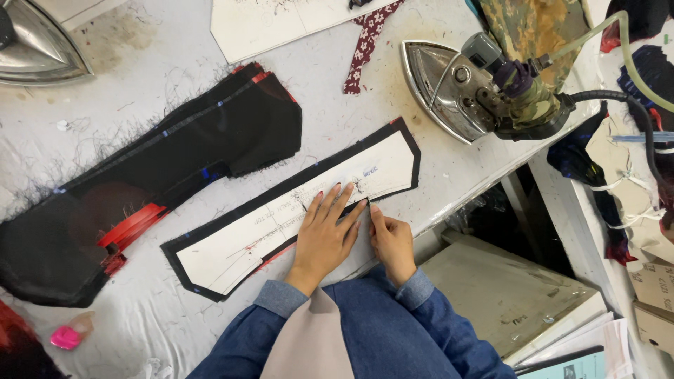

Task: The person irons a piece of black fabric with a red and blue design on a white table. They use a paper template to guide the ironing process, placing it on the fabric and pressing it with a steam iron. The person repeats this process for multiple pieces of fabric.

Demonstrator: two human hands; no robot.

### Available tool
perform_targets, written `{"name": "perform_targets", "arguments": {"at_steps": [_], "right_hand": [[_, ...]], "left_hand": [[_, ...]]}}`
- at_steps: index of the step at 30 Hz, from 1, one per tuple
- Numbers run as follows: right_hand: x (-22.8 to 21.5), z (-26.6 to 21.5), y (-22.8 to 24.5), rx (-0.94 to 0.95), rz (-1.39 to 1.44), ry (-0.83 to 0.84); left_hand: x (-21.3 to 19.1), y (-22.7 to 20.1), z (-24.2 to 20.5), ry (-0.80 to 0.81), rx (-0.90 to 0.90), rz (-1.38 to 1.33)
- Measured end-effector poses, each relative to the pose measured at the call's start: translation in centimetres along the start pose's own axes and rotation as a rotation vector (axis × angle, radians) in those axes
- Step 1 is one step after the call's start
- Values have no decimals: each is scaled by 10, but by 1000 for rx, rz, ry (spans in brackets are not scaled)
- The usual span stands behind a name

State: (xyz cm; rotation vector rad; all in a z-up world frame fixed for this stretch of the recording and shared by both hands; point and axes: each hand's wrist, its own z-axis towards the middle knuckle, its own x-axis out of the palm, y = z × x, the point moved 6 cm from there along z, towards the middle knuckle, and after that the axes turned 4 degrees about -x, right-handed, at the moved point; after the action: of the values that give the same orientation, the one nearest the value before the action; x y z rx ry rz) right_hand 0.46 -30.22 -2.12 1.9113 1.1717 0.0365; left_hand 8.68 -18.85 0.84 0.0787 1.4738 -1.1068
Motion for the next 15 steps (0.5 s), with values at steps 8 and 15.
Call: {"name": "perform_targets", "arguments": {"at_steps": [8, 15], "right_hand": [[-2, -6, -3, 50, 68, 114], [27, -57, -27, 122, 160, 325]], "left_hand": [[-8, 3, -3, 47, 31, -144], [-76, 88, -53, -1, -233, -255]]}}
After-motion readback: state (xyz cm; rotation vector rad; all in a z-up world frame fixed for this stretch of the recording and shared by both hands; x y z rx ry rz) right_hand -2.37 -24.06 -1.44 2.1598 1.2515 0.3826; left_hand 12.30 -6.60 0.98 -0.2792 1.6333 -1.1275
